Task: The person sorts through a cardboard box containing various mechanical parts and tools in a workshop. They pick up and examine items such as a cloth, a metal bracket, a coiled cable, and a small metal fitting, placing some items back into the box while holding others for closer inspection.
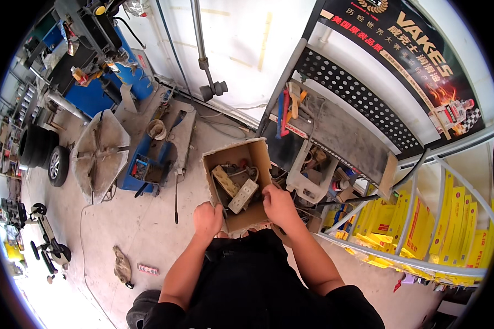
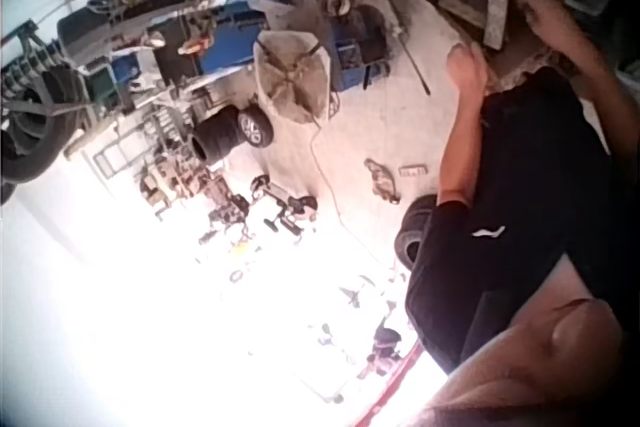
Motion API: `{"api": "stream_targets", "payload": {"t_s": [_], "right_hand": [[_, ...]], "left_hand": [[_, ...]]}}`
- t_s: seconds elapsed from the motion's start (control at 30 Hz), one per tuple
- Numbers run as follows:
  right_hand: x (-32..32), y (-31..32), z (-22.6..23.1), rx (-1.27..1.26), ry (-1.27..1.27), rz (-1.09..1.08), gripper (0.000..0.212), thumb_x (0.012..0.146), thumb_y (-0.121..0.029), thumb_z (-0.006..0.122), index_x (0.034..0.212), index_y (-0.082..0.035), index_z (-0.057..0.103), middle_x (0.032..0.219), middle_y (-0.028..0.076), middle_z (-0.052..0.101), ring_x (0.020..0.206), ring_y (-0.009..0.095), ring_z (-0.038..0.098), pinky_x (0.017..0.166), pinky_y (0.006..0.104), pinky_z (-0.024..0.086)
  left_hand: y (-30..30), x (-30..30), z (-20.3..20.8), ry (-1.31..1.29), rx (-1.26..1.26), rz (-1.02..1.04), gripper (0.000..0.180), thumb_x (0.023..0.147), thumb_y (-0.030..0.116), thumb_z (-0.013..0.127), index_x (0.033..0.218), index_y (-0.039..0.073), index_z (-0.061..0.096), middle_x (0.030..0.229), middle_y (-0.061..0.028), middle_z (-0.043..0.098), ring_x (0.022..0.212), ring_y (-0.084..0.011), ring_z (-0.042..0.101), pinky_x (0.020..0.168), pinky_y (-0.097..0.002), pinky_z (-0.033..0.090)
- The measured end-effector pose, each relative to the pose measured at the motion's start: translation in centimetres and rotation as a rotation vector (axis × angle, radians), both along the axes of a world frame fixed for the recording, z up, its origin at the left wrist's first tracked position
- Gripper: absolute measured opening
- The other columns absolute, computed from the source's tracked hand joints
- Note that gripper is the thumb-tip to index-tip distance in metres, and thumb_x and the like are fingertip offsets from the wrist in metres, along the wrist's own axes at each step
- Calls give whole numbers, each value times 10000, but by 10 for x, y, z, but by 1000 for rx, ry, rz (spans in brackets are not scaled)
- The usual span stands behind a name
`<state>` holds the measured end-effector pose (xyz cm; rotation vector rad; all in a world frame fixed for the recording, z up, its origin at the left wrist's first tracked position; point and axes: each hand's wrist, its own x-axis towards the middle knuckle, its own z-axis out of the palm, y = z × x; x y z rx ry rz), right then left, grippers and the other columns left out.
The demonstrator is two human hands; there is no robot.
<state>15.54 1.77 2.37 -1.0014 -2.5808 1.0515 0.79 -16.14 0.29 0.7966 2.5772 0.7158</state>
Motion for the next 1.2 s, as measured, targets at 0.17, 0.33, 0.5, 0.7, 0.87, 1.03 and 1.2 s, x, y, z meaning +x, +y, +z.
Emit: {"api": "stream_targets", "payload": {"t_s": [0.17, 0.33, 0.5, 0.7, 0.87, 1.03, 1.2], "right_hand": [[-26, -9, -37, -81, -397, 412, 223, 725, -132, 573, 803, 35, 699, 856, 258, 651, 841, 405, 640, 780, 463, 511], [-33, -4, -47, -357, 75, 299, 579, 779, 21, 485, 1351, -65, 479, 1466, 198, 358, 1330, 326, 394, 1050, 361, 380], [-17, 20, -22, -491, 285, 142, 603, 771, 158, 382, 1328, -42, 500, 1487, 140, 330, 1344, 269, 391, 1046, 333, 393], [-2, 22, -14, -241, -55, 249, 411, 775, 30, 493, 1155, -46, 632, 1141, 183, 627, 1096, 339, 583, 910, 382, 478], [-30, -7, -45, -144, -524, 591, 328, 753, -82, 577, 1062, -69, 689, 1072, 178, 663, 1030, 348, 624, 831, 437, 511], [-45, 7, -56, 9, -843, 671, 257, 773, -143, 615, 997, -76, 721, 1062, 142, 684, 991, 316, 659, 796, 438, 534], [-28, 30, -43, 106, -648, 450, 223, 791, -112, 581, 963, -37, 701, 993, 190, 683, 936, 336, 670, 756, 438, 548]], "left_hand": [[7, 5, -3, -21, -34, -24, 435, 836, 301, 533, 656, -91, 594, 694, -309, 592, 697, -466, 601, 670, -511, 488], [8, 4, -12, -103, -39, -54, 453, 831, 310, 531, 670, -109, 597, 699, -320, 585, 715, -473, 599, 691, -509, 482], [9, 7, -17, -107, -42, -74, 451, 830, 310, 533, 663, -105, 592, 692, -317, 583, 717, -475, 597, 690, -511, 478], [17, 14, -13, -75, -57, -139, 455, 832, 319, 541, 663, -101, 593, 697, -316, 586, 712, -473, 599, 684, -515, 478], [26, 21, -8, -63, -59, -194, 458, 835, 323, 546, 667, -100, 595, 696, -317, 586, 706, -475, 597, 683, -519, 477], [26, 15, -6, -60, -91, -222, 464, 843, 323, 544, 661, -101, 595, 696, -319, 585, 700, -473, 596, 679, -522, 473], [26, 10, -7, -35, -60, -203, 454, 837, 308, 545, 652, -104, 590, 683, -322, 580, 693, -475, 594, 675, -522, 474]]}}
